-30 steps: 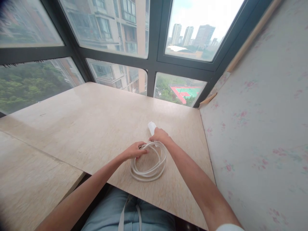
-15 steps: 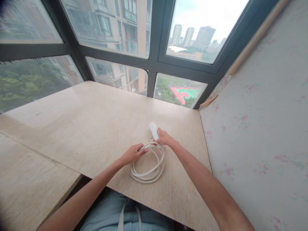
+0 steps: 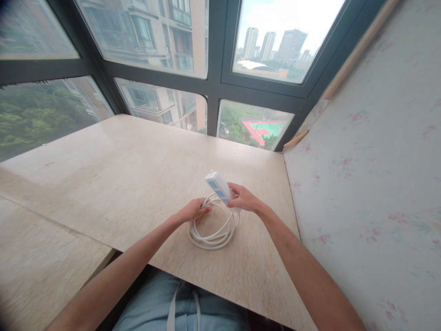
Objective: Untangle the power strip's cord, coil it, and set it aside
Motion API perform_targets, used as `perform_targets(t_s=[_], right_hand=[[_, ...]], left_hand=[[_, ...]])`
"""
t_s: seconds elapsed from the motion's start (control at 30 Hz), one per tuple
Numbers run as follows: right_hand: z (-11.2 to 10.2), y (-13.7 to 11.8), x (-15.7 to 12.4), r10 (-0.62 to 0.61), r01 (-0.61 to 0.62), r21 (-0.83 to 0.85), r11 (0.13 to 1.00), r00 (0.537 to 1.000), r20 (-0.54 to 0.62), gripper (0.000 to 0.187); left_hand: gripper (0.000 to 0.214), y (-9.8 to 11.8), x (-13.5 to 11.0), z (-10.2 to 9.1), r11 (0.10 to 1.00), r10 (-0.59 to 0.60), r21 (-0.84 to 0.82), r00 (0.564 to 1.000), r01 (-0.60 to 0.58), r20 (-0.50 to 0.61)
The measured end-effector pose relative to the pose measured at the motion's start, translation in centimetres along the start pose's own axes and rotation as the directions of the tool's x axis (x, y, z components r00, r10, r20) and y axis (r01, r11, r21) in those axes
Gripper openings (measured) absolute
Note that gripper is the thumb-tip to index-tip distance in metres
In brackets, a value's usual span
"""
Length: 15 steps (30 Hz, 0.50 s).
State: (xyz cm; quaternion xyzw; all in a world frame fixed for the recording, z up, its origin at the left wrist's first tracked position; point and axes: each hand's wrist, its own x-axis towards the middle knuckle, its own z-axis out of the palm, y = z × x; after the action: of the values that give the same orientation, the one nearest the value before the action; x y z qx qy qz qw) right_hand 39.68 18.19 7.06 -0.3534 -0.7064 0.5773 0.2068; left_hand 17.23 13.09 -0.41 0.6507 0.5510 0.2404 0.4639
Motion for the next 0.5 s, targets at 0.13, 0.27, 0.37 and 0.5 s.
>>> perform_targets(t_s=[0.13, 0.27, 0.37, 0.5], right_hand=[[1.4, -1.9, 0.5, 0.015, 0.069, -0.384, 0.921, 0.977, 0.212, 0.051], [0.4, -1.9, 0.5, 0.13, 0.003, -0.651, 0.759, 0.979, 0.155, 0.027], [-0.6, -1.4, 0.4, 0.204, -0.063, -0.744, 0.666, 0.974, 0.1, 0.021], [-0.9, -0.2, 0.3, 0.135, -0.052, -0.765, 0.642, 0.99, 0.046, 0.058]], left_hand=[[0.009, 0.6, 2.7, 0.6, 0.997, 0.017, -0.078, 0.984, -0.003, 0.179], [0.013, 1.4, 3.5, 0.1, 0.992, 0.001, -0.12, 0.94, 0.042, 0.341], [0.024, 2.0, 3.1, -0.7, 0.976, 0.033, -0.213, 0.922, 0.054, 0.386], [0.023, 1.9, 2.1, -1.0, 0.982, 0.094, -0.182, 0.959, -0.046, 0.267]])
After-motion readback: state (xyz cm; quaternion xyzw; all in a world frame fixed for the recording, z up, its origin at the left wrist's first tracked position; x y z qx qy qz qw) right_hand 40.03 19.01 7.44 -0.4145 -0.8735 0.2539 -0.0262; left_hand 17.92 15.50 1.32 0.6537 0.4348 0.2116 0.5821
